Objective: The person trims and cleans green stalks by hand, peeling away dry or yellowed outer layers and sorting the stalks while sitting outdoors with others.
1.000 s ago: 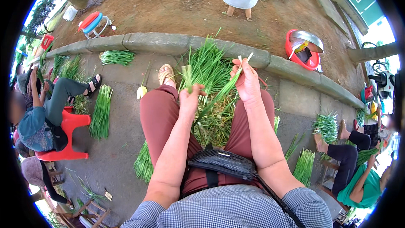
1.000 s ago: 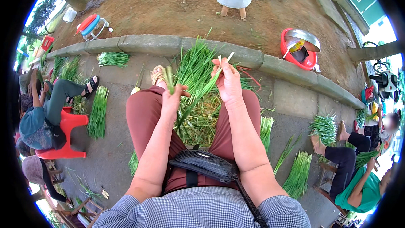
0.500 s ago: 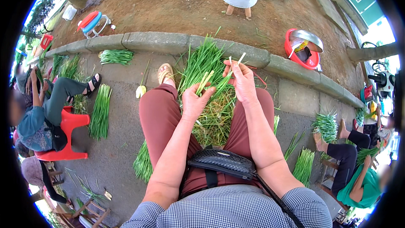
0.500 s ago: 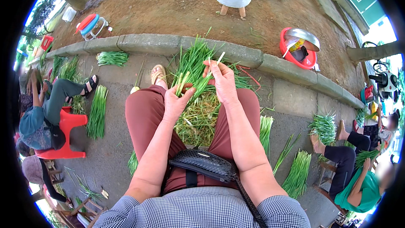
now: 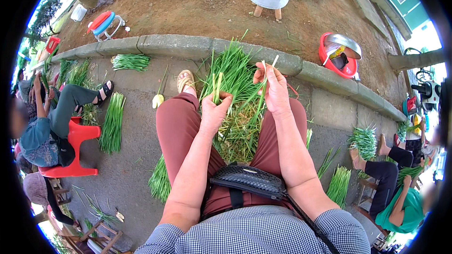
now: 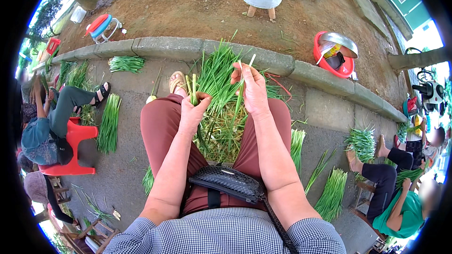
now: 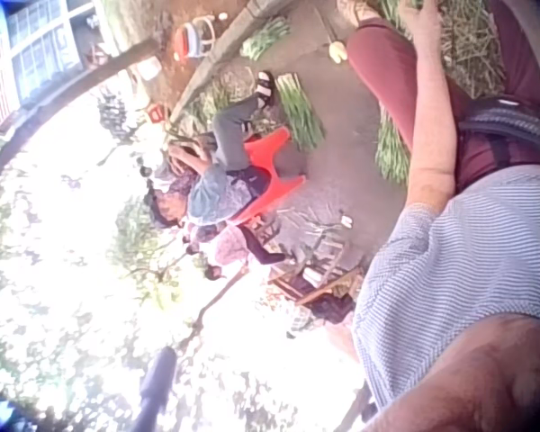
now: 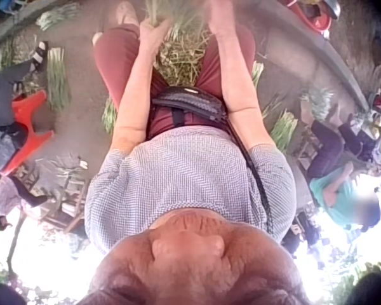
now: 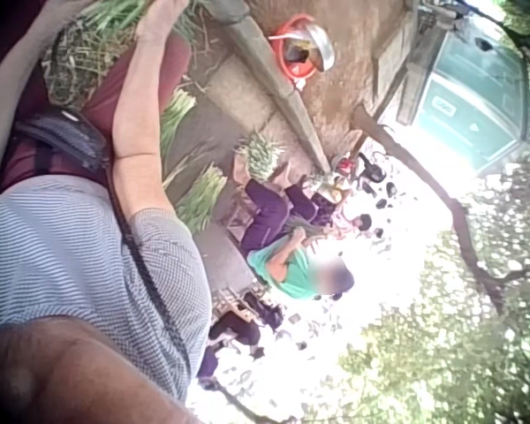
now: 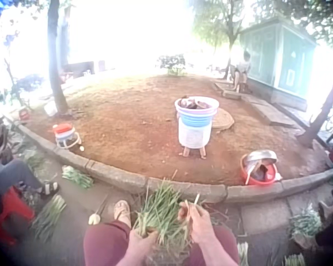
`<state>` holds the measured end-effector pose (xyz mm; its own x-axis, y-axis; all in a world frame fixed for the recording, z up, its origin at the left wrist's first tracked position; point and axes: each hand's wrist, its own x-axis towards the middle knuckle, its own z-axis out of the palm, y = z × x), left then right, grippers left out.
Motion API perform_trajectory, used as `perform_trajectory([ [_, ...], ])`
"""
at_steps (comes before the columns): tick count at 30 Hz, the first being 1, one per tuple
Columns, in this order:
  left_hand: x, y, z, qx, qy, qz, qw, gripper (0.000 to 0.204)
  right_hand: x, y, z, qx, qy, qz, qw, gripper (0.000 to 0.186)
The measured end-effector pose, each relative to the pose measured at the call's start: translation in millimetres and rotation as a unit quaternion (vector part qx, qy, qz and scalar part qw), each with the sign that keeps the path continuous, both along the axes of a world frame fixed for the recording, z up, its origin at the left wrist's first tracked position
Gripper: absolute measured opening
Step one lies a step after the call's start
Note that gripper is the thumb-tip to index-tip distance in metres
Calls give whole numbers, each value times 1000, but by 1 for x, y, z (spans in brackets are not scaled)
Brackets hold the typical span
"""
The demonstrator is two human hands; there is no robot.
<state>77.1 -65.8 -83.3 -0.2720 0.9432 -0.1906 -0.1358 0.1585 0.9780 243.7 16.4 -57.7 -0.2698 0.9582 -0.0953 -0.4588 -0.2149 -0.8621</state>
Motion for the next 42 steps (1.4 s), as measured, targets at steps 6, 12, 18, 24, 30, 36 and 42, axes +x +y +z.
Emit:
perform_trajectory([
  [6,2,-4,9,-24,39,-51,998,17,1,2,-3,14,14,-20,1000,31],
  [12,11,-5,0,-23,140,-102,985,24,-4,-2,-2,25,-10,-7,1000,30],
  [18,8,-3,-4,-51,12,-33,998,14,-4,-1,-2,39,7,-46,998,30],
  [24,-5,-3,-12,-98,65,36,992,10,12,13,-7,32,102,-181,978,29],
  [30,-20,2,-18,-49,8,175,983,14,24,17,-5,29,136,-198,970,31],
  [36,-13,4,-20,11,-22,137,990,20,11,9,-12,-15,88,-88,992,19],
  [42,10,9,7,60,-80,-13,995,38,-11,-6,-1,-76,23,23,997,27],
])
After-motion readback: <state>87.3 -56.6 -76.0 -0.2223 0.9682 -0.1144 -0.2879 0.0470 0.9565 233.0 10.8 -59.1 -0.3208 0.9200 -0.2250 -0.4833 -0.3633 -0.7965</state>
